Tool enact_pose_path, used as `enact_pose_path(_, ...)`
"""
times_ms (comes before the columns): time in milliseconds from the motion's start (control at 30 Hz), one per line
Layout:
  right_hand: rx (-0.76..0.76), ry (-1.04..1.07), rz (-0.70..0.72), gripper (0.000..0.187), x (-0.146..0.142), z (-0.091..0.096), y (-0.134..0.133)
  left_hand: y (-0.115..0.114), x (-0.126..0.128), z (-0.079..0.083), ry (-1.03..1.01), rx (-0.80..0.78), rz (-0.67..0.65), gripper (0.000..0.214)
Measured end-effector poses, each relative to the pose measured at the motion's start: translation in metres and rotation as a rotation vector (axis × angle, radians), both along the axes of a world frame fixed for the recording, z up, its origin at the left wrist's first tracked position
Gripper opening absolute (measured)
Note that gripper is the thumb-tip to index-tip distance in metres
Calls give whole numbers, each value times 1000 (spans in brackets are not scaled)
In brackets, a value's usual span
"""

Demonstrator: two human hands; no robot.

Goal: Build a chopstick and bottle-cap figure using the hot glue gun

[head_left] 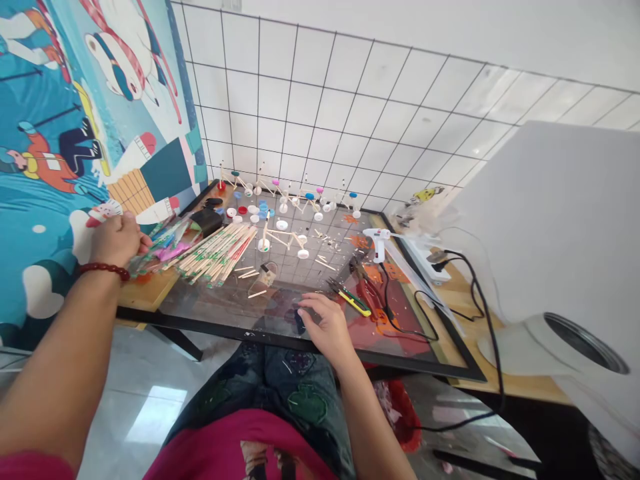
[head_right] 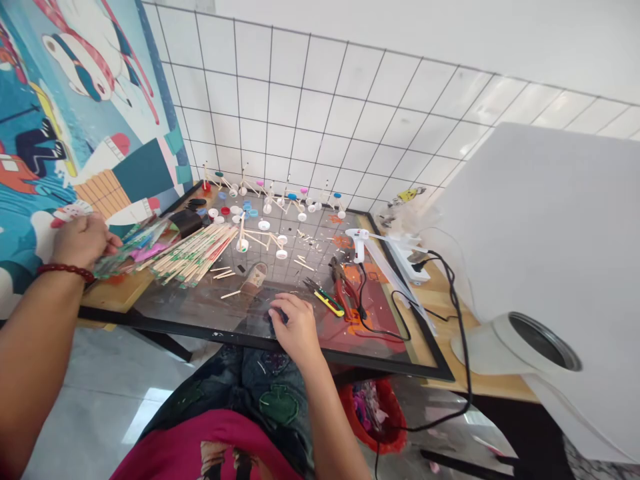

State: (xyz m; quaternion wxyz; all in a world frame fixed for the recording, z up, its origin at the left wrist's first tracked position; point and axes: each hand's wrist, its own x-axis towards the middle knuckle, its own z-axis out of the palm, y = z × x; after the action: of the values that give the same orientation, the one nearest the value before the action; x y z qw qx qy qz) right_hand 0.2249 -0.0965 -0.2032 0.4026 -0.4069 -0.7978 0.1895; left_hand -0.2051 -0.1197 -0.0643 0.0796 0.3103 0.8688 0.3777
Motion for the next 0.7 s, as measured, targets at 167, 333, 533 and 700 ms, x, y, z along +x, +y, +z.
enact_pose_path(167,37,-51,0,16,1,0,-1,-5,-21,-4,124,-69,-52,23)
enact_pose_path(333,64,-61,-2,18,1,0,-3,6,-19,-7,343,-51,-128,20)
enact_pose_path(533,93,-75,-9,19,1,2,-5,44,-4,5,377,-170,-265,13)
enact_pose_path(700,101,-95,-10,18,2,2,-7,50,-19,16,418,-312,-197,16)
